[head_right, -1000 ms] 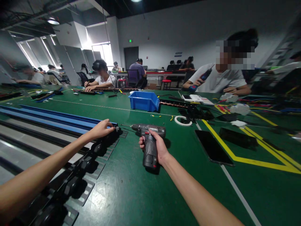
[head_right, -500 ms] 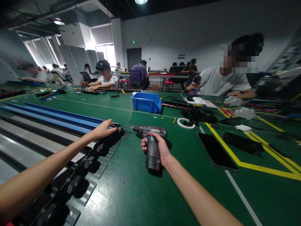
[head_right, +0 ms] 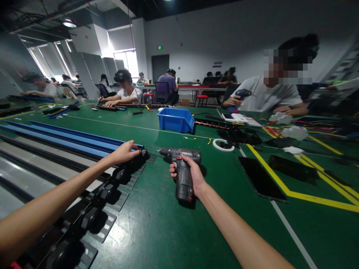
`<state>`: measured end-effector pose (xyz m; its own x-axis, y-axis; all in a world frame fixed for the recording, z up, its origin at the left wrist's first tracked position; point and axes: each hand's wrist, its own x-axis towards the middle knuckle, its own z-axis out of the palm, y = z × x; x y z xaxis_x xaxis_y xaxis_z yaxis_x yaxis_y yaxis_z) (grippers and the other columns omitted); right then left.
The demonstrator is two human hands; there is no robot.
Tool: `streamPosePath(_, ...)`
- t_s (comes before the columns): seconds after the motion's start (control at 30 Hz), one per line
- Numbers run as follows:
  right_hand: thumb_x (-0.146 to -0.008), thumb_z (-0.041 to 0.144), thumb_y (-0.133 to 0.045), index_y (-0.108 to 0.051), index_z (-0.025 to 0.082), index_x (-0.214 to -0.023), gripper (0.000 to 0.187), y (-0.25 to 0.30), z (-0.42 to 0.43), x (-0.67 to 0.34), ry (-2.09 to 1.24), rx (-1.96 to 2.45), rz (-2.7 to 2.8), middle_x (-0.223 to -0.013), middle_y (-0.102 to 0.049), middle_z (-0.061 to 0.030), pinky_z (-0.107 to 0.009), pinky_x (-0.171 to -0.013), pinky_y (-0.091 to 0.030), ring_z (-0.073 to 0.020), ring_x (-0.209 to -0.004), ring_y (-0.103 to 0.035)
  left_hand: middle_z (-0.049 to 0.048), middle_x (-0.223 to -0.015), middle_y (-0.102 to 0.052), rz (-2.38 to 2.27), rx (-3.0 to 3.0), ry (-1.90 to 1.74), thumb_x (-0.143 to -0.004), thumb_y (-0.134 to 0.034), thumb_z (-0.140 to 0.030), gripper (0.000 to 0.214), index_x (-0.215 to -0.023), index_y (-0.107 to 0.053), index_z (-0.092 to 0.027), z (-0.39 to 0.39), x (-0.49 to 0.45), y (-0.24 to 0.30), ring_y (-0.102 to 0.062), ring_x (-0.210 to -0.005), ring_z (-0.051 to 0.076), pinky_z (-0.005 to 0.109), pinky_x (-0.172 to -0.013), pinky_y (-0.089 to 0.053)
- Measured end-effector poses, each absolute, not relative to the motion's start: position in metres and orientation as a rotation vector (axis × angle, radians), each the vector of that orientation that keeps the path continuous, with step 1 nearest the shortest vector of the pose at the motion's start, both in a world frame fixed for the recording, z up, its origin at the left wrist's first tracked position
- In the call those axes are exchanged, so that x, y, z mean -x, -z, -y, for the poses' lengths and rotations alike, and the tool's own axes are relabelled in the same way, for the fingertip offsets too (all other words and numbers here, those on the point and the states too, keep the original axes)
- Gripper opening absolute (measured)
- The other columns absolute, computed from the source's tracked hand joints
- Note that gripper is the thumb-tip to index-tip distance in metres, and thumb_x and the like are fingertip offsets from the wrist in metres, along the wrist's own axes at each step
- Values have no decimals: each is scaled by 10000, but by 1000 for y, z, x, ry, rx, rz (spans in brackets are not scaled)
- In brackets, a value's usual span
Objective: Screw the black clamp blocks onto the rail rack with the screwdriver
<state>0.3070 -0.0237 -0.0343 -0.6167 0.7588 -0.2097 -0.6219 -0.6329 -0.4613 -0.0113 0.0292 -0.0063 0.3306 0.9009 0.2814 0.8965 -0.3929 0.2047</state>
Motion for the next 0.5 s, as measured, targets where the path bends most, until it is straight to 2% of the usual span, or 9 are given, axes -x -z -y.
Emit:
streamPosePath(0.3,-909,365,-554,-536,109,-931,257,34,21,-304,-2248,511,463,-821,-566,-96,-242,-567,-548,-159,-707,-568,75,-809,-546,-1740,-2546,-531,-871,-479,-431,401,-829,-746,-136,-29,12,6,-541,-745,203,298,-683,-391)
streamPosePath(0.5,-913,260,-576,-548,106,-913,157,37,20,-304,-2215,579,521,-804,-569,-74,-220,-564,-548,-137,-686,-571,79,-814,-554,-1737,-2554,-526,-869,-481,-420,399,-847,-752,-128,-28,11,5,-544,-758,206,304,-696,-397)
